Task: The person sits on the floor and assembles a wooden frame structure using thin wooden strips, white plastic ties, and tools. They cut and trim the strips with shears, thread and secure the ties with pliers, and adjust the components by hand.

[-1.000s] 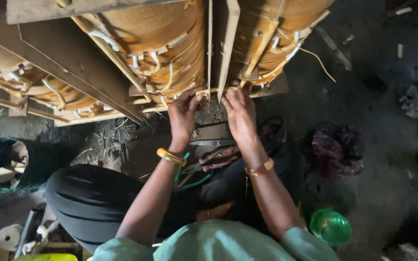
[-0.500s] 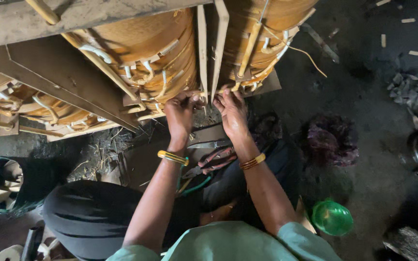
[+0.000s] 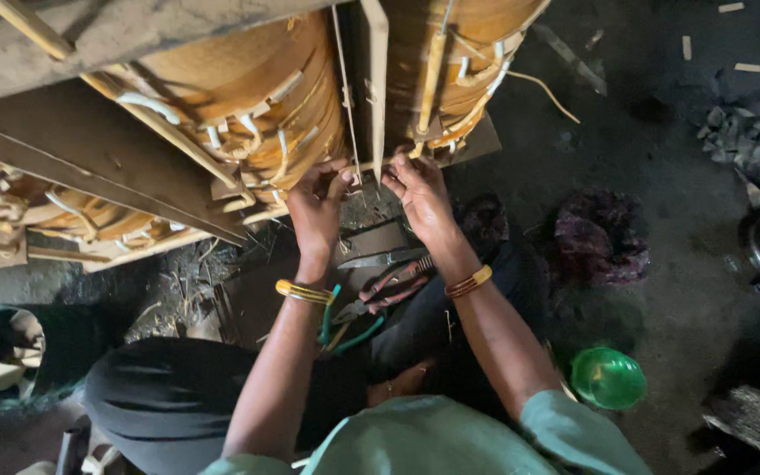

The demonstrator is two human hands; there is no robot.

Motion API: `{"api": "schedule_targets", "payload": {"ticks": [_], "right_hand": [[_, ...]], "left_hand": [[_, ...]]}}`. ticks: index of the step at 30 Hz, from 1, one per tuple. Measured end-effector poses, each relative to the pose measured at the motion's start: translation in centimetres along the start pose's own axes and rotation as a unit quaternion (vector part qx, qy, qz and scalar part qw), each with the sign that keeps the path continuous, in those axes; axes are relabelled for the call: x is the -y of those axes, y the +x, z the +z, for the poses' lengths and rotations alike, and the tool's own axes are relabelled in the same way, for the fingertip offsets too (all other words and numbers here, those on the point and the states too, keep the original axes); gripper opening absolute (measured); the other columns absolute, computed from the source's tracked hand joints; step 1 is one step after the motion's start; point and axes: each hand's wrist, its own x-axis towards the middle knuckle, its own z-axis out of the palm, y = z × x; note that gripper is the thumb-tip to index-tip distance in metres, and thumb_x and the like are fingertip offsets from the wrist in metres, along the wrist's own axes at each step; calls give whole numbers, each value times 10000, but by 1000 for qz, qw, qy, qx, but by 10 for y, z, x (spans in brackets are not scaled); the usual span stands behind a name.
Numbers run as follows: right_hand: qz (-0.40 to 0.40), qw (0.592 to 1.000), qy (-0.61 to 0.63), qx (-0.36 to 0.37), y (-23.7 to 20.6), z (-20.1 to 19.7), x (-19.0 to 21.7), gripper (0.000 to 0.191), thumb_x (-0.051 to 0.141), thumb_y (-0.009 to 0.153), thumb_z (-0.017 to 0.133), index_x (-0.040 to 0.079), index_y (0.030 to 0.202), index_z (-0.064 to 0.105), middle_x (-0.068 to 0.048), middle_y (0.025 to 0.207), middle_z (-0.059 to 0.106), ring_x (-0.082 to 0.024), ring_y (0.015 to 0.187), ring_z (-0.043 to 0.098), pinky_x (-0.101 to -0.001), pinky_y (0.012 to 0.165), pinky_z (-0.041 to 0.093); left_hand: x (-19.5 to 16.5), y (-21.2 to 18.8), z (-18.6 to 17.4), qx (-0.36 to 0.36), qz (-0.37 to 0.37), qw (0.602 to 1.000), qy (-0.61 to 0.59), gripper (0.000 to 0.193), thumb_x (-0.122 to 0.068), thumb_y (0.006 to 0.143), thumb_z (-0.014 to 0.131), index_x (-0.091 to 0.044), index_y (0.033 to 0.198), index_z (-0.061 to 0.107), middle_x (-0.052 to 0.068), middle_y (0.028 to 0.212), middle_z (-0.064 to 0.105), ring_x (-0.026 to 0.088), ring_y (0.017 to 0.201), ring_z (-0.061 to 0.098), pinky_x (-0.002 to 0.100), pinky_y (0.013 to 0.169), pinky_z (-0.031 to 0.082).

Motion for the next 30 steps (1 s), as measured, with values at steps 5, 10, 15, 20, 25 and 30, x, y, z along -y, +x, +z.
{"api": "schedule_targets", "payload": {"ticks": [5, 10, 15, 20, 25, 30], "right_hand": [[-11, 987, -144, -69, -20, 15, 17, 146, 190, 992, 688, 88, 1095, 689, -30, 969, 756, -172, 869, 737, -342, 784, 605], [-327, 746, -552, -177, -59, 51, 82, 119, 134, 1035, 722, 20, 998, 718, -94, 814, 733, -164, 743, 714, -311, 672, 554], [-437, 724, -529, -76, -45, 79, 137, 130, 111, 1052, 753, 5, 1004, 694, -79, 801, 702, -94, 707, 601, -292, 660, 497], [-325, 759, -563, -26, -83, 15, 70, 125, 113, 1035, 695, -3, 997, 724, -83, 757, 656, -140, 681, 560, -309, 620, 488], [-60, 595, -740, 307, -114, -61, -41, 318, 186, 895, 675, 46, 1177, 629, -146, 1213, 614, -316, 1060, 644, -457, 845, 554], [-52, 490, -818, 296, -125, -63, -79, 629, 440, 792, 800, 106, 1277, 579, -145, 1254, 545, -392, 1150, 585, -597, 976, 479]], "left_hand": [[2, 0, 5, -17, -13, 997, -74, 116, -62, 947, 731, 19, 1027, 708, 60, 881, 739, 103, 769, 695, 240, 683, 563], [9, 5, 9, -16, -43, 993, -107, 85, -67, 952, 729, 10, 969, 696, 68, 839, 728, 115, 732, 677, 260, 662, 547], [13, 3, 7, -51, 86, 995, -4, 103, -48, 955, 747, 41, 957, 694, 73, 905, 755, 115, 830, 697, 266, 759, 564], [6, 12, -12, 70, 58, 996, 26, 100, -36, 970, 712, 18, 1048, 745, 71, 874, 770, 123, 757, 701, 272, 708, 567], [6, 18, -14, 83, 40, 995, 31, 105, -17, 967, 687, -15, 1055, 744, 42, 823, 777, 92, 666, 732, 254, 599, 601], [10, 16, -15, 101, 81, 992, -8, 60, 2, 969, 730, 1, 1026, 744, 56, 847, 788, 93, 696, 729, 257, 613, 610]]}}
